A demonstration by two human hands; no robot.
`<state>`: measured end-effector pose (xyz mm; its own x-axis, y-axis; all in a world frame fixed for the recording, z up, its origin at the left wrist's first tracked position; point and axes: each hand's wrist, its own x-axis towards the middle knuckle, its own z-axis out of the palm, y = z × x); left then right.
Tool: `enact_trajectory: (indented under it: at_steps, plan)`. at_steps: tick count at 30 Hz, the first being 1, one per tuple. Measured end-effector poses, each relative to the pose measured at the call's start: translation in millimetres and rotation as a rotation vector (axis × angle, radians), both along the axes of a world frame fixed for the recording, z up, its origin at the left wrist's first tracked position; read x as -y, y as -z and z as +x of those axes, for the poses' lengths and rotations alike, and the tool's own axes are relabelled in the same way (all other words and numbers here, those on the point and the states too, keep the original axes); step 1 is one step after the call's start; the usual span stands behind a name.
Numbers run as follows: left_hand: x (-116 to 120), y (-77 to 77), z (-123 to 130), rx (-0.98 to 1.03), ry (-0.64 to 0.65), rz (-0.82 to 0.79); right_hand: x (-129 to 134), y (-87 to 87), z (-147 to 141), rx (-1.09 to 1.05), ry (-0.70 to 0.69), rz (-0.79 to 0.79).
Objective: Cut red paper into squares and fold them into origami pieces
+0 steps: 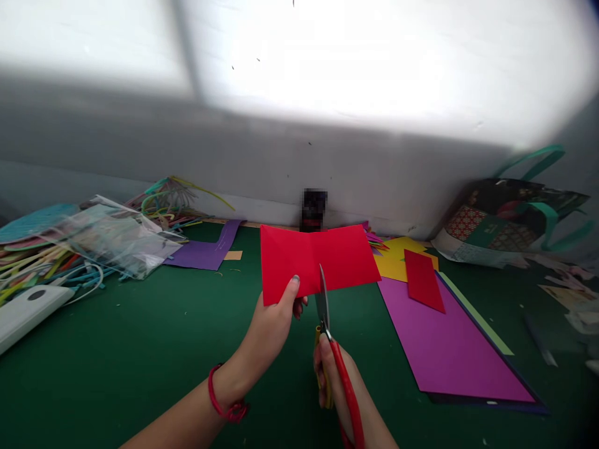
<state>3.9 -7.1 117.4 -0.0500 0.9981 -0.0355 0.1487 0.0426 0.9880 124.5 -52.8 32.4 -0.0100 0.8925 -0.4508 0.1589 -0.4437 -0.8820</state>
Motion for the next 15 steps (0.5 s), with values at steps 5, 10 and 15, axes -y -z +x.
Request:
enact_trajectory:
  at_steps: [5, 10, 15]
  plan:
    - [-0.1, -2.2, -1.5, -0.006, -0.012, -0.014, -0.4, -1.8, 1.0, -0.031, 0.002, -0.017]
    - [0.5, -0.3, -1.3, -0.011, -0.009, -0.019, 0.0, -3.6, 0.6, -0.039, -0.004, -0.013]
    - [0.7, 0.8, -1.6, -0.031, -0.007, -0.052, 0.7, -4.0, 0.2, -0.010, -0.010, -0.007]
